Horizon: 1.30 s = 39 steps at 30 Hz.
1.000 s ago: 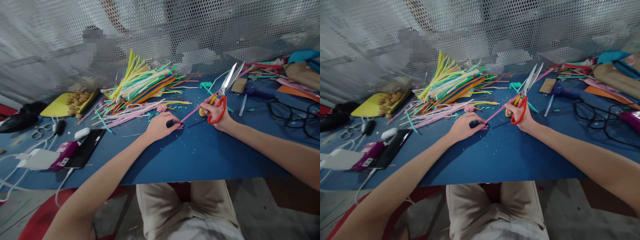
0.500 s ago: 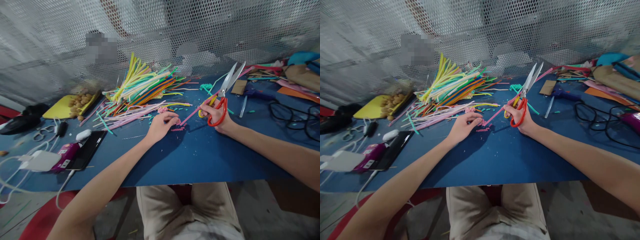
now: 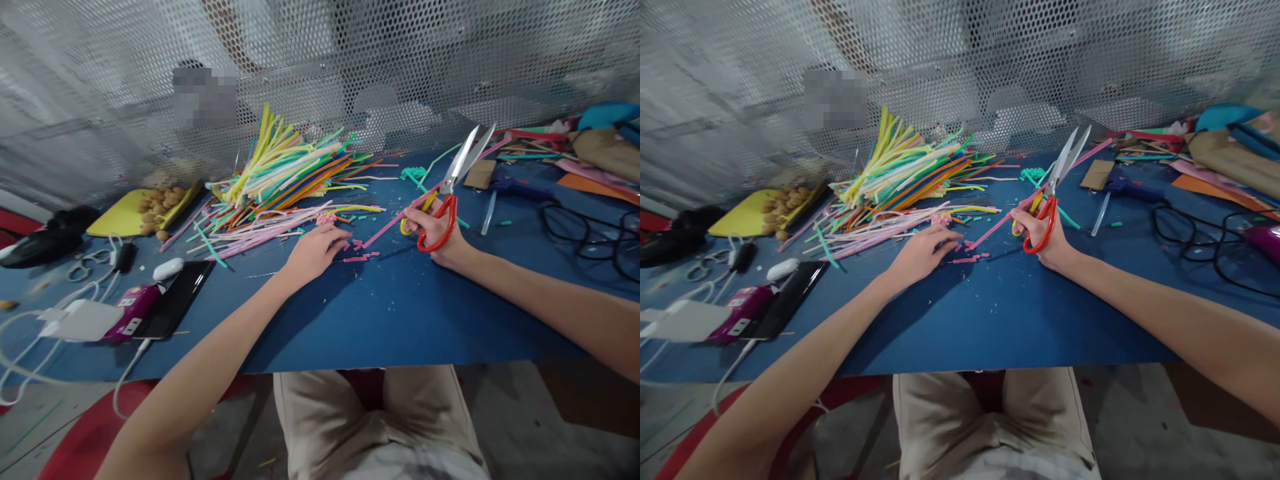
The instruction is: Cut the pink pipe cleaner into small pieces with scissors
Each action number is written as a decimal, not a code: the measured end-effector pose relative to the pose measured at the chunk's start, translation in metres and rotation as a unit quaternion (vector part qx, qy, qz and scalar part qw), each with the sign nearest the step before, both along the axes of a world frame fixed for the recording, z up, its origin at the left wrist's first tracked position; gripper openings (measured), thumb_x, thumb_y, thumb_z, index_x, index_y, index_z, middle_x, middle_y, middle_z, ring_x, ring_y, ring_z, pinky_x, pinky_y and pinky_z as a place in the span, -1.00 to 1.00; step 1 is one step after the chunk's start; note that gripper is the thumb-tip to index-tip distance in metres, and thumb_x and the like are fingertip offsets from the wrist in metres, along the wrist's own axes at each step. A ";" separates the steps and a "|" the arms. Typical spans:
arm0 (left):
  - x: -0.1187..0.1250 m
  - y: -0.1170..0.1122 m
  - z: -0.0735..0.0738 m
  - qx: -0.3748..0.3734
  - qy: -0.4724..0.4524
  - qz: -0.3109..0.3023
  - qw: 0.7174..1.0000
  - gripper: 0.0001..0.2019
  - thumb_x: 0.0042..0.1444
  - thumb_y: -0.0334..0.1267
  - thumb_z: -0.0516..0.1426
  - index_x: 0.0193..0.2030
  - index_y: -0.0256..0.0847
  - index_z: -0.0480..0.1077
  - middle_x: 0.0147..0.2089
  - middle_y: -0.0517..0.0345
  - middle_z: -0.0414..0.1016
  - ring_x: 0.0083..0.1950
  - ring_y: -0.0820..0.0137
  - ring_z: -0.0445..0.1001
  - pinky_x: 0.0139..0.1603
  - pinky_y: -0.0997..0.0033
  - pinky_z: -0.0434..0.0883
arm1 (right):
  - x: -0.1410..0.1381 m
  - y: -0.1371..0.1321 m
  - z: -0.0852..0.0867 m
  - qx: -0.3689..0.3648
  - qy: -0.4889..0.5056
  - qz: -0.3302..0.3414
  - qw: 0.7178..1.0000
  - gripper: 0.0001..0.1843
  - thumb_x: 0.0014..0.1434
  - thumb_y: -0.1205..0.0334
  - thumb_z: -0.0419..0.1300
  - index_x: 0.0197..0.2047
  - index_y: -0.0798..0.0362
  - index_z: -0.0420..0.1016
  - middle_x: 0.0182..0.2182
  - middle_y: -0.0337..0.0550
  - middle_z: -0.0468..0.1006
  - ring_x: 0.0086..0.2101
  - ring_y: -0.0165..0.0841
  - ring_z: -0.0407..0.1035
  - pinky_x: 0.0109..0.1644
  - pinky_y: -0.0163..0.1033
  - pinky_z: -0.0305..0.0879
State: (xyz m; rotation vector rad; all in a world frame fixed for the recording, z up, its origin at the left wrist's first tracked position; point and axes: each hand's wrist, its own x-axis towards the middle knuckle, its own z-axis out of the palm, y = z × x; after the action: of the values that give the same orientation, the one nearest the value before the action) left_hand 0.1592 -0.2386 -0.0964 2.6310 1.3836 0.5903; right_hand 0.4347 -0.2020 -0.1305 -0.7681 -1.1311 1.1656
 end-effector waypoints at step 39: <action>0.001 -0.004 0.002 -0.056 -0.163 0.043 0.984 -0.82 0.24 -0.15 0.21 -0.17 -0.17 0.61 -0.22 0.11 0.67 -0.26 0.39 0.59 -0.11 0.39 0.47 | 0.000 0.002 0.001 -0.009 -0.003 -0.002 1.000 -0.77 0.04 0.17 0.43 -0.41 -0.04 0.43 -0.65 -0.35 0.35 -0.59 -0.43 0.26 -0.47 -0.23 0.33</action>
State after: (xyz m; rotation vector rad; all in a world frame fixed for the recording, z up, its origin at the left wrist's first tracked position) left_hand 0.1603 -0.2430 -0.0941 2.2698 1.3865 0.8805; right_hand 0.4343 -0.2002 -0.1293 -0.7878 -1.1252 1.1729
